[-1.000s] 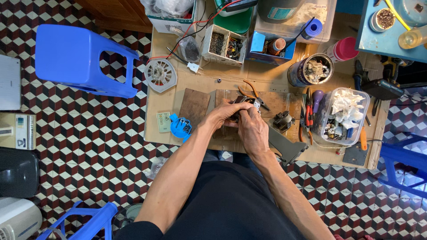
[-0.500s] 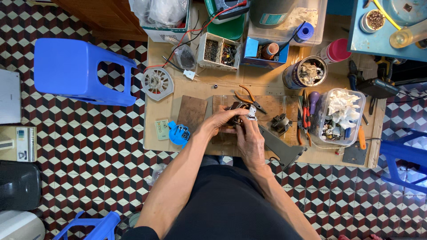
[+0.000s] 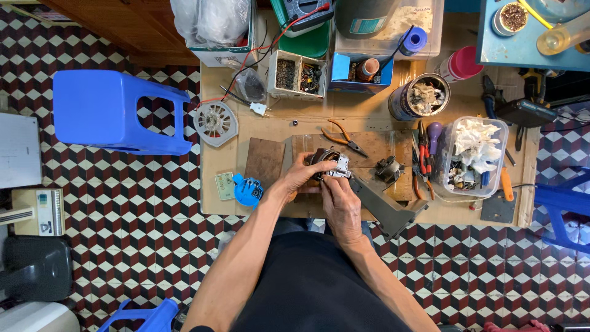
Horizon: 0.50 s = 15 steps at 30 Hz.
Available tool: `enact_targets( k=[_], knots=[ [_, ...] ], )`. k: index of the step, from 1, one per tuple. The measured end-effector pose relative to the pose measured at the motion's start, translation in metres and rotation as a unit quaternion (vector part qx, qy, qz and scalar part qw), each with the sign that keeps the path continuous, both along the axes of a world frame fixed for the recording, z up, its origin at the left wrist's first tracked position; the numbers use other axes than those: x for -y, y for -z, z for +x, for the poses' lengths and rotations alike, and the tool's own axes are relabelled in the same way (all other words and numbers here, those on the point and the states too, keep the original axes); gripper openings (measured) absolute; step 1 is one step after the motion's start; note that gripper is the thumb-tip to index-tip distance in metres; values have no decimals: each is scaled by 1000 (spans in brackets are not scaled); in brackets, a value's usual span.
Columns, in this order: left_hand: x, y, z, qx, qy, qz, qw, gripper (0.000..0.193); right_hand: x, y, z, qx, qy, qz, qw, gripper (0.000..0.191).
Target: The person disassembles an electric motor by hand, separates the rotor and stator, and inspects internal components. They then reassemble the motor and use a cordless drill to tighten fasteners on the housing.
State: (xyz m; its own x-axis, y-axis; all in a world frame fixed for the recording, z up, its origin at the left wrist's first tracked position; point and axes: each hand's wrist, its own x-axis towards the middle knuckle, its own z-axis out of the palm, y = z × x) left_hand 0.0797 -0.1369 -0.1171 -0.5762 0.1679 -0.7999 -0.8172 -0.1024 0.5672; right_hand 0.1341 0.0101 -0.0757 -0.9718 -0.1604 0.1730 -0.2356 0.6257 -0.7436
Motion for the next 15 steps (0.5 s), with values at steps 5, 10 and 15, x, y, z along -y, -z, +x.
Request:
enact_targets(
  k=[5, 10, 15],
  knots=[
    [-2, -2, -1, 3, -7, 15, 1000, 106, -5, 5, 0, -9, -7, 8, 1000, 20],
    [-5, -3, -2, 3, -7, 12, 1000, 104, -5, 5, 1, 2, 9, -2, 1000, 18],
    [-11, -1, -5, 1, -24, -14, 1000, 102, -5, 0, -5, -7, 2, 35, 999, 20]
  ],
)
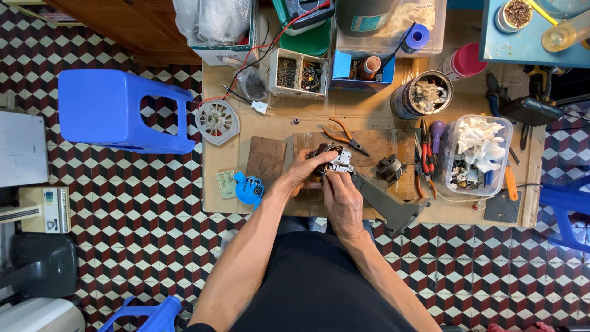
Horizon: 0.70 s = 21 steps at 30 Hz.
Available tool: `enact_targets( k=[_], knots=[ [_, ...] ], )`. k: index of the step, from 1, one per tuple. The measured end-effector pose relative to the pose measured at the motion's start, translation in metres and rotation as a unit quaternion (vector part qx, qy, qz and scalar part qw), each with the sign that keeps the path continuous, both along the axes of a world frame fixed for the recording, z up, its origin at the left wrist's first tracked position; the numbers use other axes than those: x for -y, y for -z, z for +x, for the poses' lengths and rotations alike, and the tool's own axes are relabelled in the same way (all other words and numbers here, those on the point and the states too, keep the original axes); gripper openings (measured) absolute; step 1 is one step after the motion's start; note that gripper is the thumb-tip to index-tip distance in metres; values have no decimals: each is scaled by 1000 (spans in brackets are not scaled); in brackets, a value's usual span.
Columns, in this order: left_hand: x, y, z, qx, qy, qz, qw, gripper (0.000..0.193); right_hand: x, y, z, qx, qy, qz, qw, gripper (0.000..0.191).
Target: The person disassembles an electric motor by hand, separates the rotor and stator, and inspects internal components. They then reassemble the motor and use a cordless drill to tighten fasteners on the housing.
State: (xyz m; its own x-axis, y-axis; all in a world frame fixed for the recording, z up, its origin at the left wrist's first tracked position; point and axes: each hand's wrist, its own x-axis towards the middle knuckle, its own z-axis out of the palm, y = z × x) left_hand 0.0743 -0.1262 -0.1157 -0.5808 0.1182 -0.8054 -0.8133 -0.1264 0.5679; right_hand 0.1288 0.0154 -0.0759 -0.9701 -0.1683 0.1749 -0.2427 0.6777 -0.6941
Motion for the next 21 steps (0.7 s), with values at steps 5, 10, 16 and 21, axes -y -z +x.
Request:
enact_targets(
  k=[5, 10, 16, 21],
  knots=[
    [-4, 5, -6, -10, -11, -2, 1000, 94, -4, -5, -2, -6, 24, 1, 1000, 37],
    [-5, 11, -6, -19, 6, -22, 1000, 94, -7, 1, 1, 39, 84, 51, 994, 55],
    [-7, 10, -6, -2, 5, -24, 1000, 94, -6, 14, -6, 9, 88, 115, 989, 53],
    [-13, 9, -9, -8, -4, -11, 1000, 92, -13, 19, -1, 3, 86, 42, 995, 44]
  ],
)
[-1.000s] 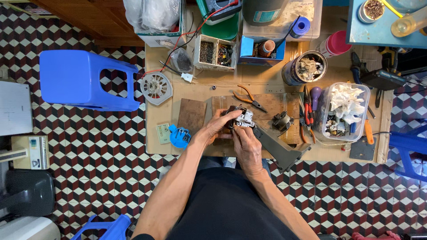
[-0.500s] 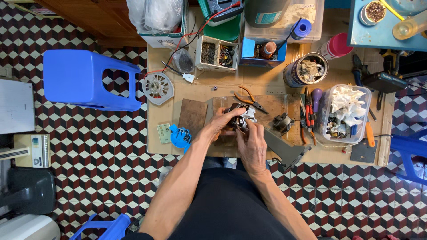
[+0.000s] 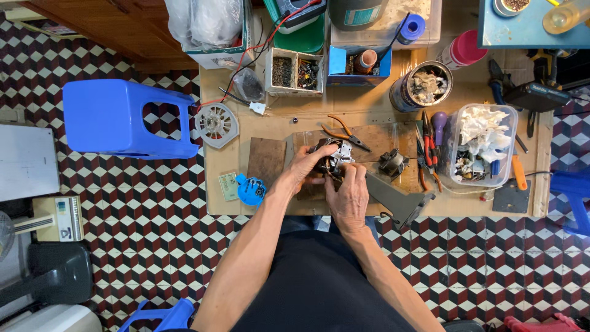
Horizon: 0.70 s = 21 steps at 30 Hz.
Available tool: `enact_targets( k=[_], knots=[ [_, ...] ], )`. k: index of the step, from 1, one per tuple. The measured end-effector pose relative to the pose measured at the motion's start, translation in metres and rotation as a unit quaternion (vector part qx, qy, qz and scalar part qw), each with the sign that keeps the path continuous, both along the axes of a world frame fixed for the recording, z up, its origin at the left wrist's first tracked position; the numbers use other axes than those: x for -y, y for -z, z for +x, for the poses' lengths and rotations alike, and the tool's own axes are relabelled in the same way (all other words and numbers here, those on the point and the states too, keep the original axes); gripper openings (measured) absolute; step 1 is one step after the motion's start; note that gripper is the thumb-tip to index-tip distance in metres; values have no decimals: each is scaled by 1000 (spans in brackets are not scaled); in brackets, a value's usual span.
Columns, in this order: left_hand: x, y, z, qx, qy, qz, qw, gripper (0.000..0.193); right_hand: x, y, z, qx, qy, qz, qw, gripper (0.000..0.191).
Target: The person disassembles an electric motor by hand, separates the rotor and stator, and inspects internal components. They then reassemble the motor and use a cordless drill to tighten fasteners on the housing.
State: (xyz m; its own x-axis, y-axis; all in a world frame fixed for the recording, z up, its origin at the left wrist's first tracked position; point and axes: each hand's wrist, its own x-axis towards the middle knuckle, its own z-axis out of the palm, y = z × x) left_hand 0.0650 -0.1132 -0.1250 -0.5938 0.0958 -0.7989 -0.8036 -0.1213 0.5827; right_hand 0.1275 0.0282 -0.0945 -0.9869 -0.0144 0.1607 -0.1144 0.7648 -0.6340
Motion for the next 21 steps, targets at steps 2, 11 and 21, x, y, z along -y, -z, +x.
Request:
enact_targets(
  k=[2, 11, 21],
  knots=[
    [-4, 0, -2, 1, -5, 2, 1000, 90, -4, 3, 2, -10, 0, -20, 1000, 39],
    [-11, -5, -3, -1, -8, 20, 1000, 87, -23, 6, 4, -43, -29, -6, 999, 34],
    [-10, 5, 0, -15, -3, 11, 1000, 87, -40, -17, -14, -73, -74, 67, 992, 22]
  ],
)
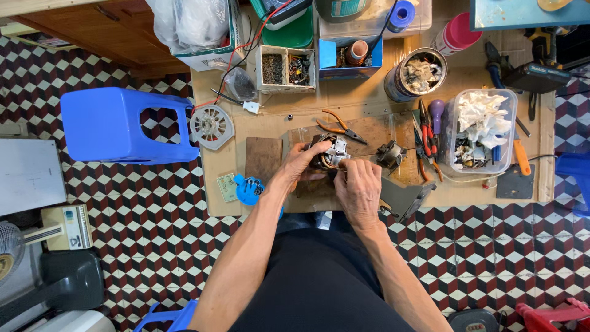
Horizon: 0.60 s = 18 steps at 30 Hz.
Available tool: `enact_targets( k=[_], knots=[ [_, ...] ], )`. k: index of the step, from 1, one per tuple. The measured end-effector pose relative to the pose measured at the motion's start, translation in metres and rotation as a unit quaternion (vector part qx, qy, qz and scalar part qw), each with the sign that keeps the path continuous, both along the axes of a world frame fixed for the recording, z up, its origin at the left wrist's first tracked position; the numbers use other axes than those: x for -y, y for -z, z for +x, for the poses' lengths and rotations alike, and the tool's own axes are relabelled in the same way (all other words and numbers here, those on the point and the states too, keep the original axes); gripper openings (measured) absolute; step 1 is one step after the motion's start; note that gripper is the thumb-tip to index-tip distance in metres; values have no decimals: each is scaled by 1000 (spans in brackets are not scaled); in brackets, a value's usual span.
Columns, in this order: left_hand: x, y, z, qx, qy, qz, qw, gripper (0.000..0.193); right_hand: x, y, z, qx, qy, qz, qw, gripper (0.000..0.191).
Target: The person disassembles an electric motor by hand, separates the rotor and stator, and inspects internal components. They then reassemble the motor and use a cordless drill to tighten fasteners on the housing.
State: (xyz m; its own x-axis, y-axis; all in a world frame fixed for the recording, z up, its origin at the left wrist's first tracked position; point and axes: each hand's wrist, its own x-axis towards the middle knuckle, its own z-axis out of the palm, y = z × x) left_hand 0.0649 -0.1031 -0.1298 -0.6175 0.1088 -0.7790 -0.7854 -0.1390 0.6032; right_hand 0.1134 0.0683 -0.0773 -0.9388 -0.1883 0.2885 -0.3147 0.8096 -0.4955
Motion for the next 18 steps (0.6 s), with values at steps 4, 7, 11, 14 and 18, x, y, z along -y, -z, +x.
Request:
enact_targets(
  k=[4, 7, 11, 14, 18],
  knots=[
    [0, 6, -3, 6, 0, 3, 1000, 89, -4, -6, -4, -21, -7, 44, 999, 20],
    [0, 9, -5, 14, -3, 1, 1000, 90, 0, -3, -6, 90, 23, 43, 995, 16],
    [-2, 7, -8, 11, -11, 3, 1000, 90, 8, 6, -10, 255, 135, -142, 947, 20],
    [-3, 6, -9, 14, -13, 1, 1000, 92, 11, 6, -7, 234, 126, -175, 948, 24],
    [-3, 5, -9, 20, -13, -12, 1000, 91, 17, 1, -5, 259, 145, -188, 936, 31]
  ],
)
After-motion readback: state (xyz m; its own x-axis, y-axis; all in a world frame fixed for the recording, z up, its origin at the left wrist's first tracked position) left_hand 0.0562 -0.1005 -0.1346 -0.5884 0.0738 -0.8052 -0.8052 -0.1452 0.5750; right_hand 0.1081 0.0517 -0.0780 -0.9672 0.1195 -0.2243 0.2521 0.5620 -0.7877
